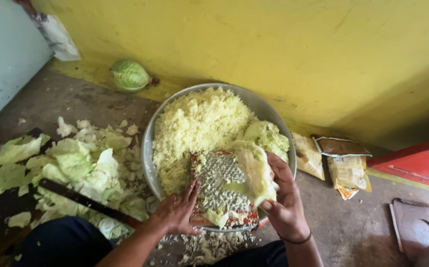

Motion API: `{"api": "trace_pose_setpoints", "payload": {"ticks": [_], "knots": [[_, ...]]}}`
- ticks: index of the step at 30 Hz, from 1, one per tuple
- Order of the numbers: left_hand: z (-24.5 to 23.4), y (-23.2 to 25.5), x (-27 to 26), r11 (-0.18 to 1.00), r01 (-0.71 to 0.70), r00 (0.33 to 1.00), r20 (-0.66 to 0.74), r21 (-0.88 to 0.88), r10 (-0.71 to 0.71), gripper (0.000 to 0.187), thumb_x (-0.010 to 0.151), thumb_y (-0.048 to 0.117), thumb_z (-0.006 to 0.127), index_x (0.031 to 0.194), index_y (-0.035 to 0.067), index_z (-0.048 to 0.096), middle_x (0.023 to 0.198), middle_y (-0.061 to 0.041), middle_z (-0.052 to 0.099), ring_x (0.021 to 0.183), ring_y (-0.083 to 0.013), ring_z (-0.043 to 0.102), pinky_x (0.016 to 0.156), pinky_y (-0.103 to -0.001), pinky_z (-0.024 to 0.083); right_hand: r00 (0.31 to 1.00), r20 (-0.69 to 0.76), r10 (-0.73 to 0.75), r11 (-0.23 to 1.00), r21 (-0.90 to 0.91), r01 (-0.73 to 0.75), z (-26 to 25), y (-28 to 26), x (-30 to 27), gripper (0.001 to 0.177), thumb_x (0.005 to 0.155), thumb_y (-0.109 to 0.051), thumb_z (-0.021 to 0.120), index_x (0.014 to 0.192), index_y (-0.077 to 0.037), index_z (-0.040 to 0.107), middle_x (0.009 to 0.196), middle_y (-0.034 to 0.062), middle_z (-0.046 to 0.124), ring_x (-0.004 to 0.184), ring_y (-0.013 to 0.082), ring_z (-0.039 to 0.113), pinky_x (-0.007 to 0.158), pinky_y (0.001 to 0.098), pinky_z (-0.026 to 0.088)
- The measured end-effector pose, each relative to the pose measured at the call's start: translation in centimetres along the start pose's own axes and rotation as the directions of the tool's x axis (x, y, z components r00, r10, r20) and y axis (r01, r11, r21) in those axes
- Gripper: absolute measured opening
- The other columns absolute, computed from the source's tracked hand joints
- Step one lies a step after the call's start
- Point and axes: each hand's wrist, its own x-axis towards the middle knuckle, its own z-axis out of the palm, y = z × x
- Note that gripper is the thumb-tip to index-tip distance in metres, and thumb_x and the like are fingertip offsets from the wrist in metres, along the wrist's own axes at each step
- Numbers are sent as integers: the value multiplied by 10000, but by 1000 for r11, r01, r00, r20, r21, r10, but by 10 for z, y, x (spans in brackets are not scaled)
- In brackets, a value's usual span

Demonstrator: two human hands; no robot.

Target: The person grates cabbage using a metal grater over a bowl, occasionally moving pieces by hand.

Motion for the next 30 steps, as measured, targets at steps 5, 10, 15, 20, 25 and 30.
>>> {"api": "trace_pose_setpoints", "payload": {"ticks": [5,10,15,20,25,30], "knots": [[-5,3,-3,998,47,996,72,-31,-45,1521,722,875,662,1584,26,-261,1707,-241,-208,1467,-430,360,1015,-429,543,999,37,-25,977,213,17,1,-23,1,1116,720,-341,919,1577,14,296,1504,199,479,1395,318,494,1189,499,421],[6,-3,3,1000,14,1000,5,-5,-14,1558,715,890,709,1556,1,-256,1684,-249,-218,1454,-454,342,1006,-444,523,999,42,-18,823,568,-9,-14,2,-5,1015,803,-366,869,1621,-4,390,1564,196,492,1374,272,515,1054,369,391],[0,0,-2,999,15,1000,17,39,-16,1576,716,887,725,1572,-9,-249,1697,-237,-243,1416,-469,371,1031,-458,487,898,-315,307,614,787,67,-21,22,-4,525,1027,-480,582,1410,-121,600,1428,111,633,1349,278,567,1148,474,431],[5,-3,1,1000,11,999,35,19,-12,1542,702,894,664,1587,-15,-212,1704,-253,-208,1476,-417,339,918,-392,576,872,-231,431,692,705,-156,-29,35,0,591,1008,-516,540,1373,-52,569,1358,171,626,1226,308,638,1019,453,522],[12,-5,4,999,-41,996,-77,23,43,1557,695,889,716,1554,-47,-184,1668,-272,-166,1487,-436,286,919,-410,559,854,-143,501,785,-340,-517,-15,49,3,784,721,-309,746,1459,-164,525,1346,146,628,1054,317,684,747,454,622],[-12,3,-7,997,66,990,130,-43,-60,1484,693,820,661,1643,-45,-81,1736,-309,-44,1237,-384,616,895,-376,601,954,184,236,278,-954,115,4,77,-15,885,581,-300,900,1382,-132,563,1461,155,542,1373,394,423,1101,576,366]]}}
